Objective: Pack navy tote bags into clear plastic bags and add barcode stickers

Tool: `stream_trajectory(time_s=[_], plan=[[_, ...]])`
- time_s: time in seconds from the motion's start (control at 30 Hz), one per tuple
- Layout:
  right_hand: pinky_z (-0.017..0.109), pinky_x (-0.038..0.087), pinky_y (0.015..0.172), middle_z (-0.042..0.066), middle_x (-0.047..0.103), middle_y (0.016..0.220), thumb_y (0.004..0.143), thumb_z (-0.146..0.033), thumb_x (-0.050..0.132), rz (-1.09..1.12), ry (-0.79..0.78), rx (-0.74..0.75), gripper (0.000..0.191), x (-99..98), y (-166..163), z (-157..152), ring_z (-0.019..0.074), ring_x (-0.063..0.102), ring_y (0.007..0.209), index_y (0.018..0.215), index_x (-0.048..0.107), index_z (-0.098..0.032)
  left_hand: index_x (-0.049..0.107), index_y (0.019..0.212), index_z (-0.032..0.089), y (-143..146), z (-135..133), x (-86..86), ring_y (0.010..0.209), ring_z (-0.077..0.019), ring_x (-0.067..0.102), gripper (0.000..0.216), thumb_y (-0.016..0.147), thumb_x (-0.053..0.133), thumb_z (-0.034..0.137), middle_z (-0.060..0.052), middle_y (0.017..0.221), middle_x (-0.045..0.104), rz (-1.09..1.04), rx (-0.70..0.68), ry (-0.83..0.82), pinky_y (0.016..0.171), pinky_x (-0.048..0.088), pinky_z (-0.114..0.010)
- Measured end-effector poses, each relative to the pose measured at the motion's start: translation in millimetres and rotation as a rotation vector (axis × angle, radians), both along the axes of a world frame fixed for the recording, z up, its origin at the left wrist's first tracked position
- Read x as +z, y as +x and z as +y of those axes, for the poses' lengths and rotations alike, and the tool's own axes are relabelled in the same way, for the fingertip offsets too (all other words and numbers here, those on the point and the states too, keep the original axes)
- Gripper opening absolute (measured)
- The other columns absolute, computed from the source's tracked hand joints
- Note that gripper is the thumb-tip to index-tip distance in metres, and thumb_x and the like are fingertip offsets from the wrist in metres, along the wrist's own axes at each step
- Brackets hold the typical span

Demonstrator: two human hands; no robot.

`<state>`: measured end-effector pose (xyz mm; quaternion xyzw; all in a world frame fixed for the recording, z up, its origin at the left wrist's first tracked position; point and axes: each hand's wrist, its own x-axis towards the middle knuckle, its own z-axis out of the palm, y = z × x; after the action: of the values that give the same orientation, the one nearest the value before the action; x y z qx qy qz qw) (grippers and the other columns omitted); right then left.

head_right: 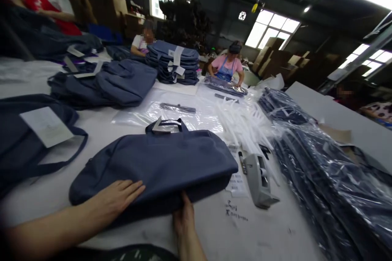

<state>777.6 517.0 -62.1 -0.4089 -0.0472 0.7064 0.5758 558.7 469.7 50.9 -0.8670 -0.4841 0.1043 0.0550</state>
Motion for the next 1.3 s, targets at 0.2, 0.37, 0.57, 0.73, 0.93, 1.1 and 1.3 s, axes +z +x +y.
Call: stream_trajectory(time_s=[0.2,0.37,0.57,0.73,0.93,1.1,1.3], plan=[[0.032,0.054,0.061,0.007,0.070,0.079,0.066,-0.039,0.068,-0.358,-0.011,0.390,0.030,-3.8,31.5,-21.2,0.0215,0.067,0.070,0.085,0.064,-0.016,0.032,0.140,0.032,8.8,-33.1,-79.6,0.137,-0.0357,0.021,0.082,0.068,0.033,-0.008,-0.002,0.148,0.026,0.029,0.242,0.005,0.107,0.029,-0.061],[0.034,0.053,0.068,0.007,0.069,0.073,0.074,-0.032,0.065,-1.290,0.541,0.360,0.018,47.3,102.3,-19.7,0.0191,0.063,0.064,0.082,0.071,-0.017,0.022,0.137,0.040,-1.7,-26.4,-80.1,0.136,-0.0323,0.023,0.081,0.070,0.034,-0.004,0.003,0.147,0.024,-0.062,0.202,-0.093,0.106,0.031,-0.060],[0.054,0.018,0.112,0.006,0.041,0.146,0.083,-0.035,0.059,-1.854,0.982,0.140,0.045,91.8,133.5,45.2,0.0311,0.027,0.138,0.127,0.056,-0.028,0.025,0.134,0.053,-12.4,-3.0,-20.3,0.138,-0.0322,0.013,0.089,0.066,0.050,0.002,0.006,0.149,0.019,-0.027,0.172,-0.390,0.109,0.009,-0.065],[0.056,0.018,0.111,0.005,0.043,0.144,0.083,-0.029,0.057,-1.761,0.740,0.371,0.046,15.3,127.5,65.8,0.0327,0.029,0.137,0.128,0.055,-0.030,0.030,0.136,0.050,-19.7,-16.9,-31.9,0.138,-0.0384,0.004,0.085,0.064,0.066,0.020,-0.001,0.152,0.015,-0.123,0.104,-0.303,0.104,-0.003,-0.071],[0.050,0.031,0.107,0.013,0.055,0.129,0.075,-0.050,0.064,-1.318,0.474,-0.105,0.052,4.6,123.1,7.3,0.0295,0.046,0.124,0.115,0.059,-0.019,0.041,0.132,0.048,-35.7,-22.9,-70.0,0.139,-0.0382,0.012,0.076,0.065,0.069,0.023,-0.001,0.151,0.023,-0.228,0.029,-0.155,0.106,0.003,-0.069],[0.040,0.051,0.084,0.015,0.067,0.095,0.056,-0.070,0.069,-0.273,-0.157,0.128,0.070,-5.6,65.1,-45.1,0.0277,0.066,0.093,0.095,0.060,-0.013,0.039,0.131,0.051,-39.4,-20.2,-75.8,0.139,-0.0368,0.011,0.073,0.068,0.068,0.028,0.003,0.151,0.022,-0.269,0.035,-0.118,0.108,0.002,-0.066],[0.037,0.047,0.097,0.009,0.066,0.116,0.062,-0.043,0.077,-0.089,-0.017,-0.069,0.069,-0.9,-18.7,-13.8,0.0247,0.061,0.109,0.120,0.053,-0.013,0.026,0.138,0.050,-48.2,-12.9,-73.2,0.139,-0.0396,0.002,0.094,0.059,0.062,0.015,0.001,0.154,0.008,-0.245,0.010,-0.273,0.104,0.000,-0.072]])
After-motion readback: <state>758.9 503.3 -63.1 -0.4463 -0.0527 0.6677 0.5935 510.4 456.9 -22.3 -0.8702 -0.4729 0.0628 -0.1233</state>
